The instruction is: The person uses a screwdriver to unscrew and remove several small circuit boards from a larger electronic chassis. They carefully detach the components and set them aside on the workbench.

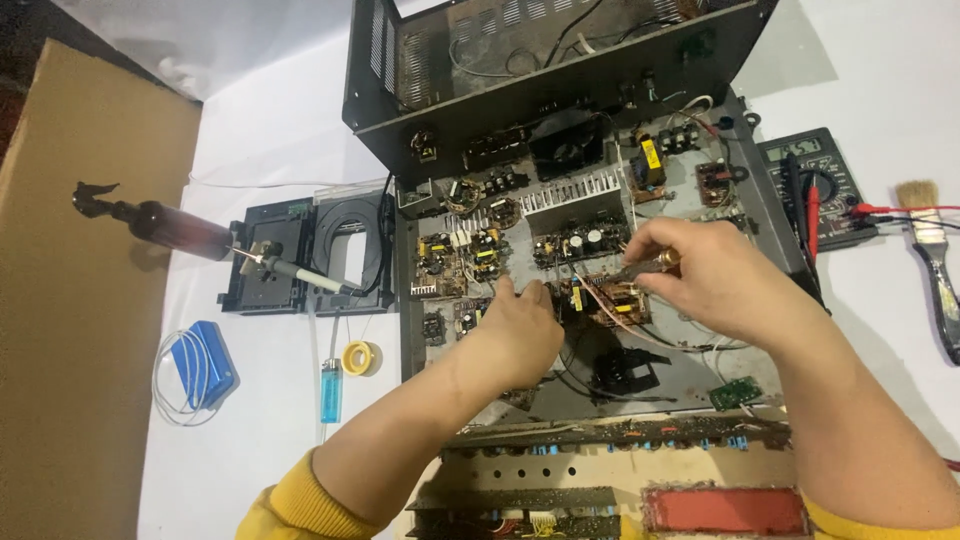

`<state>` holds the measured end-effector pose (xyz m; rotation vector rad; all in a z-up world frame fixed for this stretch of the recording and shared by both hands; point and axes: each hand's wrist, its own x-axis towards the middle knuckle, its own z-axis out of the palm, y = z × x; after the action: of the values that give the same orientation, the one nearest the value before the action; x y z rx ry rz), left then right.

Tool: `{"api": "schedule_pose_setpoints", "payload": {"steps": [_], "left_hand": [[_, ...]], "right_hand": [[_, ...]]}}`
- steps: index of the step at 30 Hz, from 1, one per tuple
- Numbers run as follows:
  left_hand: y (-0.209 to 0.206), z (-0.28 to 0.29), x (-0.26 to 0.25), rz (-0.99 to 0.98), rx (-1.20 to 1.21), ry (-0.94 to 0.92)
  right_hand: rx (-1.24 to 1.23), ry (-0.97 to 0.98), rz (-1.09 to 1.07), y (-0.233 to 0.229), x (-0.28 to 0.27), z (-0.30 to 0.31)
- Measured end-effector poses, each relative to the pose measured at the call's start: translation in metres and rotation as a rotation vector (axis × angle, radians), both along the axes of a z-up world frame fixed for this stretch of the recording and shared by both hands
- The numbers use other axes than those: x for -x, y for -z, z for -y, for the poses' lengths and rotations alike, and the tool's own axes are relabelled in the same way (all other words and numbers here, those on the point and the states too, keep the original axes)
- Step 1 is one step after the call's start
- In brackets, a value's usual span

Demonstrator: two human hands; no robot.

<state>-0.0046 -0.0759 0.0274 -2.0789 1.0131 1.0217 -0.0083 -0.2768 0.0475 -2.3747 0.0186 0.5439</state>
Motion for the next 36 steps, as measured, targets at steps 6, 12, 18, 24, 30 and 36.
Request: {"api": "schedule_pose_setpoints", "payload": {"steps": [6, 12, 18, 24, 30, 36], "left_hand": [[0.004, 0.004, 0.003, 0.007, -0.012, -0.027], [0.004, 0.009, 0.003, -0.034, -0.027, -0.05], [0.006, 0.004, -0.001, -0.039, 0.026, -0.044], [0.002, 0.009, -0.006, -0.119, -0.014, -0.089], [0.016, 0.01, -0.006, -0.135, -0.008, -0.098], [-0.004, 0.007, 0.003, -0.073, -0.009, -0.006]], "right_hand": [[0.015, -0.01, -0.036, -0.008, 0.0, -0.004], [0.017, -0.012, -0.001, 0.002, -0.002, -0.005], [0.068, -0.105, 0.225, 0.043, -0.006, -0.001], [0.015, -0.218, 0.269, 0.05, -0.006, 0.008], [-0.04, -0.111, 0.258, 0.05, -0.006, 0.002], [-0.016, -0.119, 0.4, 0.05, -0.004, 0.008]]}}
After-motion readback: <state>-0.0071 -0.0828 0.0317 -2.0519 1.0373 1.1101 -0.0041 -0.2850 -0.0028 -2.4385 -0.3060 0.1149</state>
